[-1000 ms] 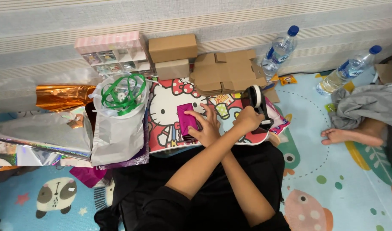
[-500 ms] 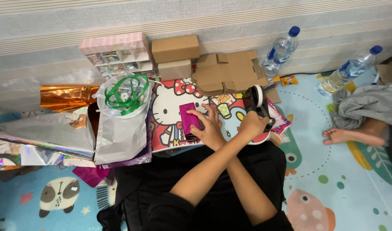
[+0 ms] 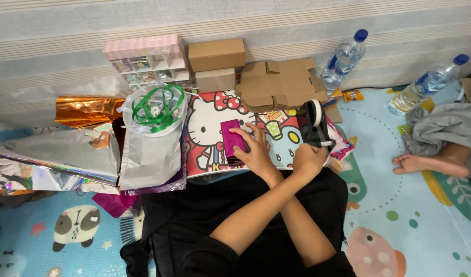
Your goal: Wrapping a small box in pink paper and tying a green ribbon around it to decorate it.
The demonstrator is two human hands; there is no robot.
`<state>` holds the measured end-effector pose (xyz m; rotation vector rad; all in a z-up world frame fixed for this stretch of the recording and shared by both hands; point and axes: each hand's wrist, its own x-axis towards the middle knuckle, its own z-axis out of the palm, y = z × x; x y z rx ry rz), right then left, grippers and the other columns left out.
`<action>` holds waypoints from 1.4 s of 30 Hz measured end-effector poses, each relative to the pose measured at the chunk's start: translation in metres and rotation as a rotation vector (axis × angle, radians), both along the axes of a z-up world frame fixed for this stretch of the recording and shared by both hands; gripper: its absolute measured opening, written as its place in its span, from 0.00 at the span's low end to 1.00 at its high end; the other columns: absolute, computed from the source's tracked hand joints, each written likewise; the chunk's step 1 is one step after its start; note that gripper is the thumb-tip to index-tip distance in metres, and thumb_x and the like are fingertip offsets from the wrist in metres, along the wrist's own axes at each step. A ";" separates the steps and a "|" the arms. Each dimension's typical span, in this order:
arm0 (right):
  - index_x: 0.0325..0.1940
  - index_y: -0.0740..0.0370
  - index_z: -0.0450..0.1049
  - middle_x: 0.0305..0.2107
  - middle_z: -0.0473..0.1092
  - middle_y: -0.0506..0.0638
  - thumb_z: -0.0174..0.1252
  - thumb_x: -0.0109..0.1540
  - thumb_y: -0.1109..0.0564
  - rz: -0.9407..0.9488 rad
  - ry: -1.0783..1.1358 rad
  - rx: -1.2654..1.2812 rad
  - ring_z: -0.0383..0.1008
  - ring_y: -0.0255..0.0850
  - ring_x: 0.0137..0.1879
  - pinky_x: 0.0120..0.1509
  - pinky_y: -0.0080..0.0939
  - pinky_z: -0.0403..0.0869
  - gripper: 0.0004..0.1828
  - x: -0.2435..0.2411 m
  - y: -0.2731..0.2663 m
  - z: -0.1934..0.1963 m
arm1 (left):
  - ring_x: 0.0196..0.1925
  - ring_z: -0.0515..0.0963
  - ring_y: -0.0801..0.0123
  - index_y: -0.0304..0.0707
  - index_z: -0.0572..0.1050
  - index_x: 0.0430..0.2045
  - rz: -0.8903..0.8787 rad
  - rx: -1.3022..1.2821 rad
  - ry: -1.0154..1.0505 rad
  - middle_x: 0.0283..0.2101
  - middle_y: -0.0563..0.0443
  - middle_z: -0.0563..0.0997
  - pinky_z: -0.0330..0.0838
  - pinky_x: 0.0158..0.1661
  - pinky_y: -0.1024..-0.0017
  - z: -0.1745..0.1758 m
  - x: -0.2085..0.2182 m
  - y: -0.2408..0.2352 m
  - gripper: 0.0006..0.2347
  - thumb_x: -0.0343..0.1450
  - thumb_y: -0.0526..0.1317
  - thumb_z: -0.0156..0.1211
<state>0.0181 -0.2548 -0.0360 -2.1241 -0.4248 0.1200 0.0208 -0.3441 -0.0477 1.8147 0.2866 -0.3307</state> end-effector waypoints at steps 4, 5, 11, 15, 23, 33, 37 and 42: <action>0.67 0.22 0.65 0.69 0.51 0.48 0.58 0.58 0.45 -0.010 -0.005 -0.025 0.46 0.56 0.76 0.71 0.77 0.48 0.32 -0.001 0.000 -0.002 | 0.39 0.85 0.41 0.35 0.81 0.23 0.032 -0.002 0.033 0.26 0.38 0.83 0.79 0.37 0.55 0.014 -0.009 0.001 0.11 0.68 0.43 0.56; 0.67 0.23 0.65 0.69 0.51 0.49 0.58 0.58 0.45 -0.008 -0.014 -0.023 0.46 0.56 0.76 0.71 0.77 0.48 0.32 -0.001 0.000 -0.001 | 0.37 0.84 0.45 0.33 0.81 0.24 0.032 -0.009 0.003 0.26 0.38 0.82 0.79 0.35 0.57 0.015 -0.010 0.001 0.11 0.69 0.41 0.56; 0.67 0.25 0.65 0.68 0.52 0.50 0.57 0.59 0.47 -0.001 -0.049 0.032 0.47 0.58 0.75 0.71 0.76 0.49 0.31 -0.003 0.000 -0.006 | 0.40 0.84 0.44 0.26 0.81 0.30 -0.068 0.077 0.019 0.32 0.31 0.83 0.79 0.37 0.55 0.017 -0.016 0.004 0.11 0.70 0.38 0.55; 0.68 0.26 0.65 0.68 0.52 0.50 0.57 0.60 0.48 -0.018 -0.060 0.029 0.47 0.59 0.75 0.72 0.76 0.46 0.31 -0.005 -0.002 -0.009 | 0.54 0.81 0.41 0.33 0.82 0.37 -0.250 0.140 0.000 0.42 0.34 0.84 0.77 0.49 0.50 0.004 -0.023 -0.004 0.14 0.70 0.46 0.58; 0.64 0.21 0.68 0.70 0.50 0.45 0.62 0.56 0.43 -0.044 -0.059 -0.058 0.45 0.54 0.76 0.69 0.77 0.50 0.31 0.006 -0.004 -0.010 | 0.45 0.82 0.46 0.40 0.80 0.37 -0.225 0.087 -0.522 0.33 0.44 0.82 0.76 0.47 0.56 0.117 -0.075 0.083 0.08 0.70 0.41 0.57; 0.66 0.36 0.67 0.73 0.44 0.45 0.63 0.56 0.43 -0.033 -0.029 -0.153 0.38 0.54 0.79 0.69 0.82 0.49 0.33 0.009 -0.008 -0.010 | 0.59 0.70 0.44 0.48 0.81 0.41 -0.074 0.444 -0.385 0.51 0.47 0.71 0.67 0.55 0.42 0.061 -0.014 0.266 0.10 0.73 0.48 0.59; 0.66 0.27 0.67 0.73 0.44 0.43 0.62 0.56 0.43 -0.038 0.024 -0.150 0.37 0.53 0.80 0.71 0.79 0.48 0.33 0.004 -0.007 0.004 | 0.60 0.71 0.48 0.51 0.81 0.42 -0.083 0.336 -0.334 0.51 0.50 0.72 0.67 0.55 0.43 0.046 -0.014 0.274 0.08 0.74 0.45 0.57; 0.66 0.27 0.68 0.72 0.46 0.47 0.61 0.56 0.46 -0.021 0.050 -0.119 0.38 0.56 0.79 0.70 0.80 0.46 0.32 0.001 -0.008 0.016 | 0.61 0.71 0.41 0.43 0.80 0.45 -0.124 0.260 -0.334 0.52 0.42 0.73 0.67 0.55 0.41 0.041 -0.012 0.281 0.10 0.74 0.42 0.56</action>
